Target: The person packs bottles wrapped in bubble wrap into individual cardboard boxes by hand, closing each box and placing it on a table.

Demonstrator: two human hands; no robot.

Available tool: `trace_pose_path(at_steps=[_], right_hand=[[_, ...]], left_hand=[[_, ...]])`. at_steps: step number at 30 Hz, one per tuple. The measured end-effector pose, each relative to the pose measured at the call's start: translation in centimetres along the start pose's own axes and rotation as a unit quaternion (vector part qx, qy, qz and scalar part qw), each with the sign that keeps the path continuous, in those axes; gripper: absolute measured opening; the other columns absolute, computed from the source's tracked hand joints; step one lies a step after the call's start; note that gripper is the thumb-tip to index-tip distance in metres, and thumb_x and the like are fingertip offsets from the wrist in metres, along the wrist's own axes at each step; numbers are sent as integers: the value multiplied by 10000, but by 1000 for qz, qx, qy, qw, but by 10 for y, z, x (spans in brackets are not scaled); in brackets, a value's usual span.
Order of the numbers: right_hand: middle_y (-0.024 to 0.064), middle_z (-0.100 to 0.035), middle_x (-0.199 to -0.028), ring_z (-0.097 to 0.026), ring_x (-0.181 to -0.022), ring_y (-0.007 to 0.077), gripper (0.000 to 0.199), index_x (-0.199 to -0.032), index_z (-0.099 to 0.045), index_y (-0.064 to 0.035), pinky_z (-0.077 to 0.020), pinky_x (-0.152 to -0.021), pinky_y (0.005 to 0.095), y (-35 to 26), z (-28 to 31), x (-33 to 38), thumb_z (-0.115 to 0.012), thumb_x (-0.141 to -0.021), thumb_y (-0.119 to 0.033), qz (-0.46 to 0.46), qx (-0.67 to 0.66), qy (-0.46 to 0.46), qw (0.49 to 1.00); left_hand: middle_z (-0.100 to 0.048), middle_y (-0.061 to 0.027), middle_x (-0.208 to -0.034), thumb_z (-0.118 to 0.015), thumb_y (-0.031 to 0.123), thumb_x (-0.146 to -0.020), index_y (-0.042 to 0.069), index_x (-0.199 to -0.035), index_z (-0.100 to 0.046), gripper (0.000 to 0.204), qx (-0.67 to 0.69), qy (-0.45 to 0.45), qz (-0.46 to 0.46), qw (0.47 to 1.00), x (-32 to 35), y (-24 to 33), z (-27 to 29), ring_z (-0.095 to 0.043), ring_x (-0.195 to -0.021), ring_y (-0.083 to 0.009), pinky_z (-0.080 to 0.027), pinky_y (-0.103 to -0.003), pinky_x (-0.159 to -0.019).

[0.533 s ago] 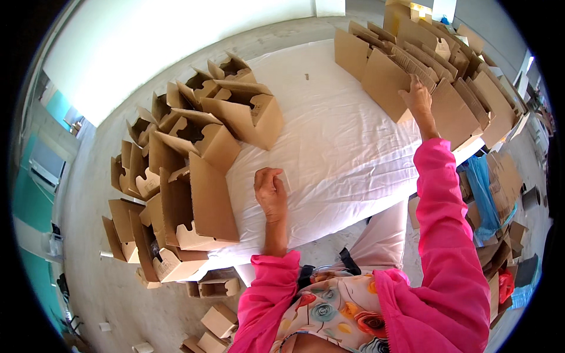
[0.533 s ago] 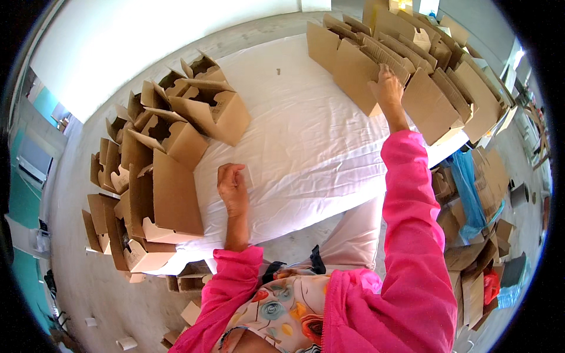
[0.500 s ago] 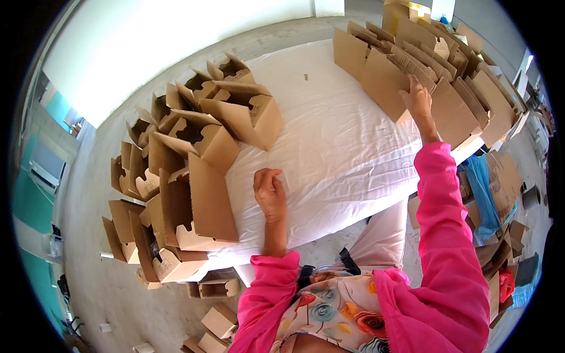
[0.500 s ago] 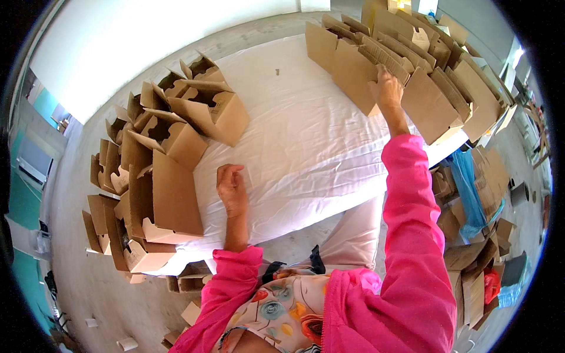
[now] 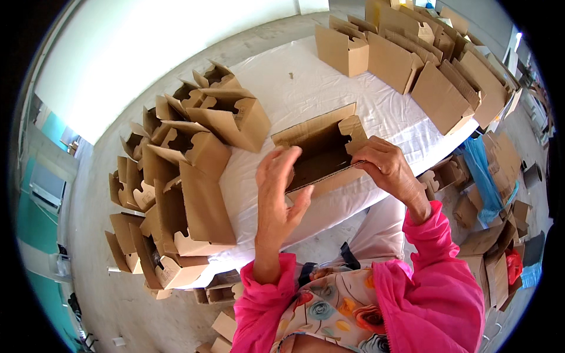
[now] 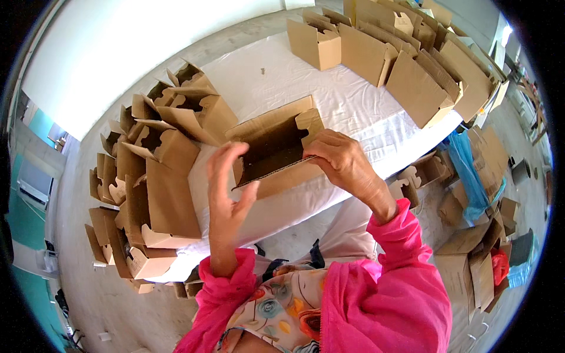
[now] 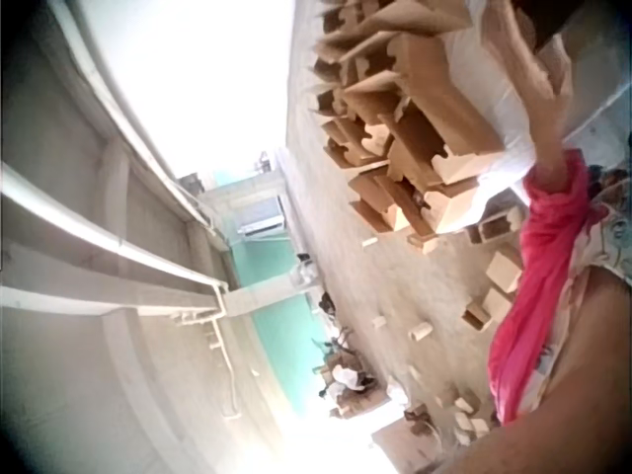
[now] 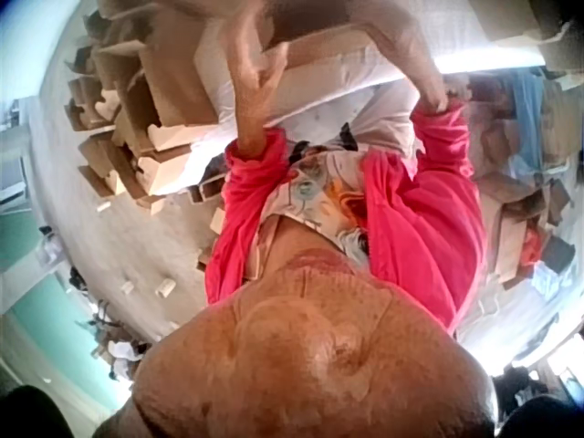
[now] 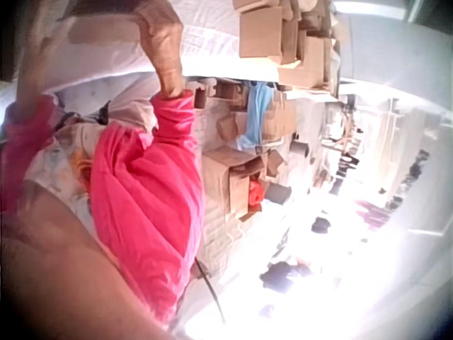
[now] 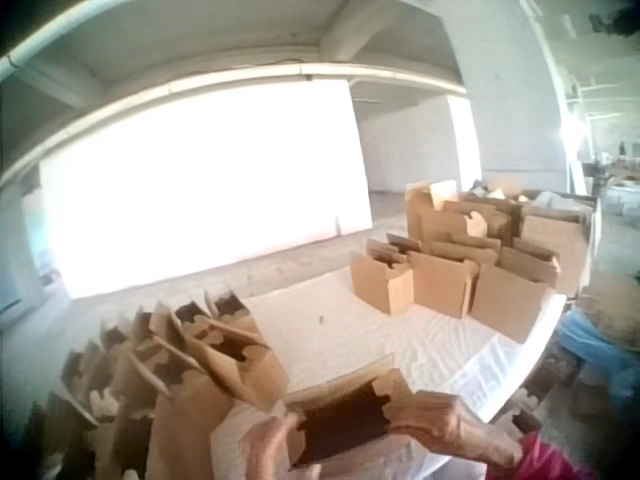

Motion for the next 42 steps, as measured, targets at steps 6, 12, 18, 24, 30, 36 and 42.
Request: trace_pose_path(at_steps=[6,12,18,24,30,36,42], right_hand=[[178,-664,-941,-609,-888,351,482,-906,-652,32,-482,-774,434,12,1,-19,-461,-954,-408,-16,-80,-170,982],[174,-643,-899,-612,-859,339,565,-817,-658,10,-485,-732,428,-2,-4,-53,-442,-941,-497,-55,172,-287,941],[150,-594,-958,-635,-787,307,388,-820,-662,10,-516,-681,377,24,22,-19,-590,-901,-362,-11,113,-34,993],[165,-583,-1223,-567,-1103,353,274,-1114,-643,-45,-468,-926,372,131,116,23,-641,-850,-118,-27,438,90,894],[222,-611,-1183,-588,-1112,362,544,-1298,-521,-70,-471,-920,448,235,201,81,-634,-788,-221,-445,427,109,780],[157,-666,-1018,-652,-932,252,405,-1123,-632,-53,-514,-807,358,217,179,59,-625,-864,-364,-383,274,15,882],[67,-677,-981,-639,-838,189,400,-1065,-632,25,-502,-739,326,237,156,23,-588,-890,-333,-431,-127,-33,893]], left_hand=[[-604,-35,-967,-725,145,-747,95,-865,-685,135,-117,-149,-103,976,1,-8,-10,-485,-1028,-292,-363,-409,-886],[-496,-80,-905,-738,198,-743,71,-854,-679,178,-204,-132,-45,969,-4,-8,0,-458,-922,-299,-389,-408,-816],[-417,-109,-954,-729,175,-776,25,-901,-682,200,-100,-116,53,987,8,-16,6,-457,-916,-255,-425,-350,-794],[-397,-118,-997,-720,149,-811,50,-922,-685,152,-52,-70,58,995,19,-25,10,-466,-899,-251,-438,-336,-718],[-390,-101,-1048,-706,155,-821,15,-921,-669,175,-41,-74,102,991,26,-26,11,-463,-968,-225,-431,-320,-817],[-383,-99,-1085,-707,170,-839,16,-925,-671,181,-34,-57,77,995,29,-34,6,-461,-994,-217,-455,-299,-796],[-401,-111,-1083,-735,134,-795,65,-925,-683,156,-27,-43,81,995,27,-29,4,-452,-987,-258,-394,-350,-848]])
Point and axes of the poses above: each hand's wrist, its own x-axis away from the middle knuckle, its own z-axis out of the back of the hand, y = z × x, the point moved 4 cm from there along -x, towards the middle knuckle
